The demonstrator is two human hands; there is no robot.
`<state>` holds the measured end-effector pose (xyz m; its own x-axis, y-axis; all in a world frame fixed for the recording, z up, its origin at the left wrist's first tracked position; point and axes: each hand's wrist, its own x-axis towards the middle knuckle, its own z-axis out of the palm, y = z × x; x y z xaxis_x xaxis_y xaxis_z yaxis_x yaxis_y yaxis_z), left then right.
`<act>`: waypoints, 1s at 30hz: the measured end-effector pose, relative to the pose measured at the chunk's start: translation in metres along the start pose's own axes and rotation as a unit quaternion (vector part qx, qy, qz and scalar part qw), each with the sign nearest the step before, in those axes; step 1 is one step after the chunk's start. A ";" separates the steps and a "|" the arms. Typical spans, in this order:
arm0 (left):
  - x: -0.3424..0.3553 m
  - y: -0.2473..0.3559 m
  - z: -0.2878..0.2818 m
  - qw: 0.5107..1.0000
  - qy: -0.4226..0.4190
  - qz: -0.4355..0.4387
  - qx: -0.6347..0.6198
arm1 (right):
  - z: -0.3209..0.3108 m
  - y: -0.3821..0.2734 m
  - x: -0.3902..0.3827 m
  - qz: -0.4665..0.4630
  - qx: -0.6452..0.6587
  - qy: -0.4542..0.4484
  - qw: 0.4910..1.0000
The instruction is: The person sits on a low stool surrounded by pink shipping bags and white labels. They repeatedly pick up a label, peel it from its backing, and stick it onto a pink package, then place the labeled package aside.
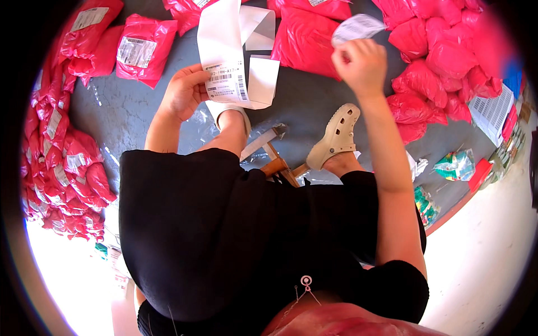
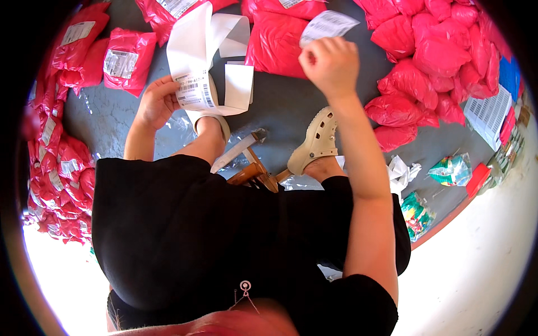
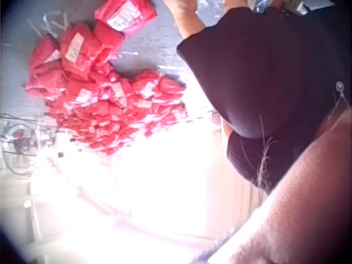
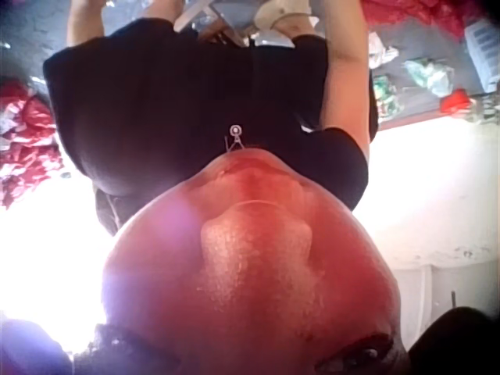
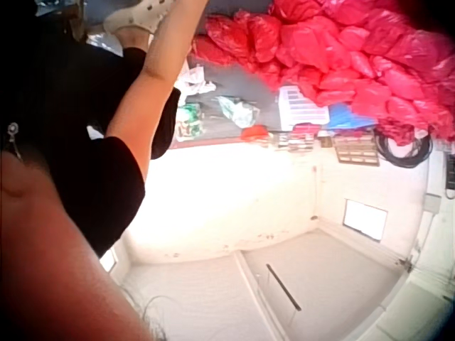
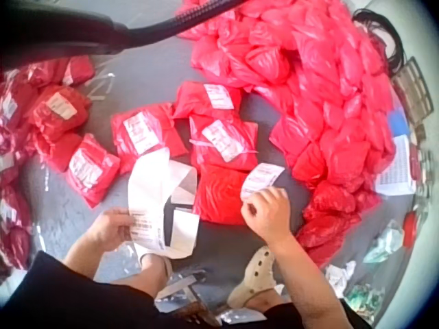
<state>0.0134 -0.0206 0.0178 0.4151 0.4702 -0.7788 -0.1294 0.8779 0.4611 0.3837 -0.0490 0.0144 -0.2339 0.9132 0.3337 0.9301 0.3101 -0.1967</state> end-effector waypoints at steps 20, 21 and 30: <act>-0.014 -0.001 0.028 1.000 -0.013 -0.003 -0.007 | 0.120 -0.002 -0.029 0.130 0.000 -0.112 0.985; -0.017 -0.001 0.026 1.000 -0.005 -0.004 -0.010 | 0.115 -0.002 -0.026 0.126 0.020 -0.117 0.985; -0.015 -0.007 0.001 0.997 -0.001 0.016 -0.070 | 0.160 0.115 -0.029 0.576 0.372 0.089 0.722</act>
<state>0.0091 -0.0340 0.0267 0.4115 0.4979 -0.7634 -0.2669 0.8667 0.4214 0.4526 0.0024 -0.1651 0.6758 0.6507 -0.3462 0.0536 -0.5118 -0.8574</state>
